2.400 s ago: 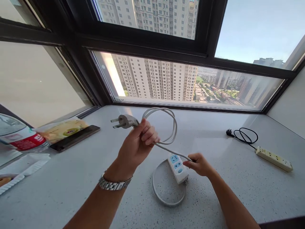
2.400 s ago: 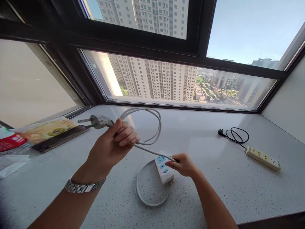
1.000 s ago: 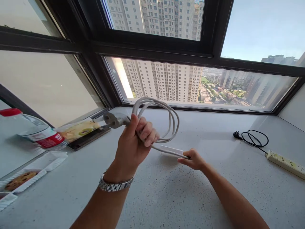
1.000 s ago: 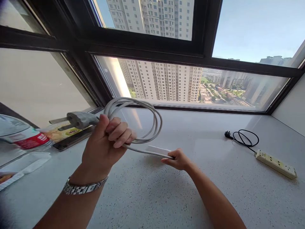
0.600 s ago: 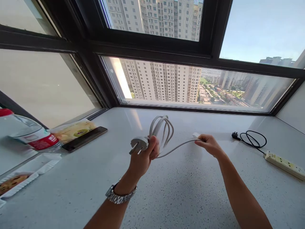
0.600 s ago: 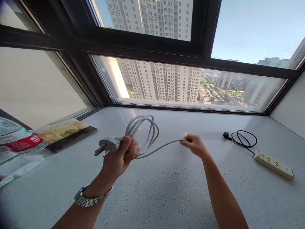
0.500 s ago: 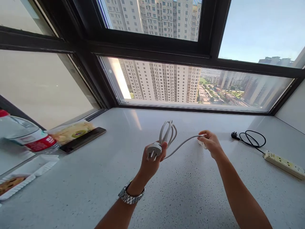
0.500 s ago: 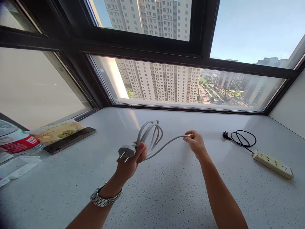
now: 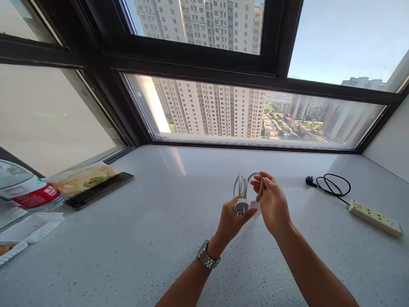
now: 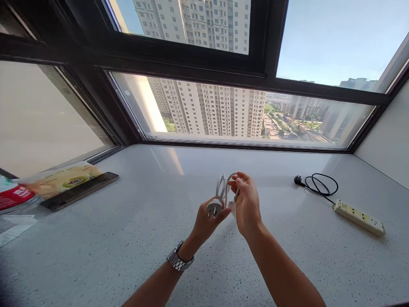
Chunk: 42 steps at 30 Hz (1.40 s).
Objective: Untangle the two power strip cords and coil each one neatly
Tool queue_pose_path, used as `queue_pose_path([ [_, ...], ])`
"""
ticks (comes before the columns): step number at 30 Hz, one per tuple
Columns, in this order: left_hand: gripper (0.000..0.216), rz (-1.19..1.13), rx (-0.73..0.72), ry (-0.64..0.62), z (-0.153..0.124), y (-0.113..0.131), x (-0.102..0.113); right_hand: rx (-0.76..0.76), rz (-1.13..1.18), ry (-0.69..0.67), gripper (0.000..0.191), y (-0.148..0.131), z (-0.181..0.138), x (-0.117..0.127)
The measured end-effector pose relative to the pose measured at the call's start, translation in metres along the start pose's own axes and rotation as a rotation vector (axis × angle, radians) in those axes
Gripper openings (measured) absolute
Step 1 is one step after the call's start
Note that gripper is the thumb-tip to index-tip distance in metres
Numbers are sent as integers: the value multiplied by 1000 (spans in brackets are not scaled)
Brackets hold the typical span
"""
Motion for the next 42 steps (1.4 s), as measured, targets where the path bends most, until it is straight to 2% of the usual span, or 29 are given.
queue_pose_path([
  [3, 39, 7, -16, -11, -1, -4, 0, -22, 68, -118, 36, 2, -9, -14],
  [6, 42, 5, -43, -75, -4, -5, 0, -48, 92, -222, 40, 2, -12, -20],
  [10, 37, -13, 0, -116, -7, -9, -3, -39, 122, -249, 39, 0, -6, -15],
  [13, 34, -203, 84, -88, -9, -18, -5, -53, 90, -263, 39, -1, 0, -9],
  [15, 37, -405, 140, -87, -10, -26, -6, -85, -95, -300, 40, -4, 4, -3],
  [17, 43, -610, 209, -76, -11, -33, -5, -105, -423, -320, 40, -8, 7, 7],
  [20, 45, -841, 385, -88, -11, -44, -2, -31, -921, -210, 39, -11, 15, 28],
  [22, 43, -921, 513, -113, -10, -50, 1, 23, -1108, -137, 44, -2, 23, 42],
  [24, 40, -932, 587, -103, -7, -55, 5, -21, -1188, -142, 54, 17, 33, 56],
  [27, 38, -845, 605, -59, -2, -63, 14, -206, -1154, -220, 68, 55, 43, 72],
  [29, 40, -707, 584, -63, 1, -66, 19, -271, -1080, -266, 71, 72, 44, 77],
  [32, 43, -403, 536, -82, 4, -69, 25, -238, -1044, -296, 73, 85, 41, 77],
  [36, 47, 6, 454, -77, 9, -72, 35, -229, -1117, -307, 79, 97, 31, 77],
  [42, 52, 577, 519, 46, 7, -74, 47, -186, -1199, -233, 70, 108, 18, 75],
])
Point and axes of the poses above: each hand's wrist, its own z-axis towards the middle knuckle, its own x-axis out of the back of the hand, y = z × x, the point moved 4 cm from there along z, towards the middle knuckle, and after that the axes turned 14 degrees about -y, right-handed, at the moved point
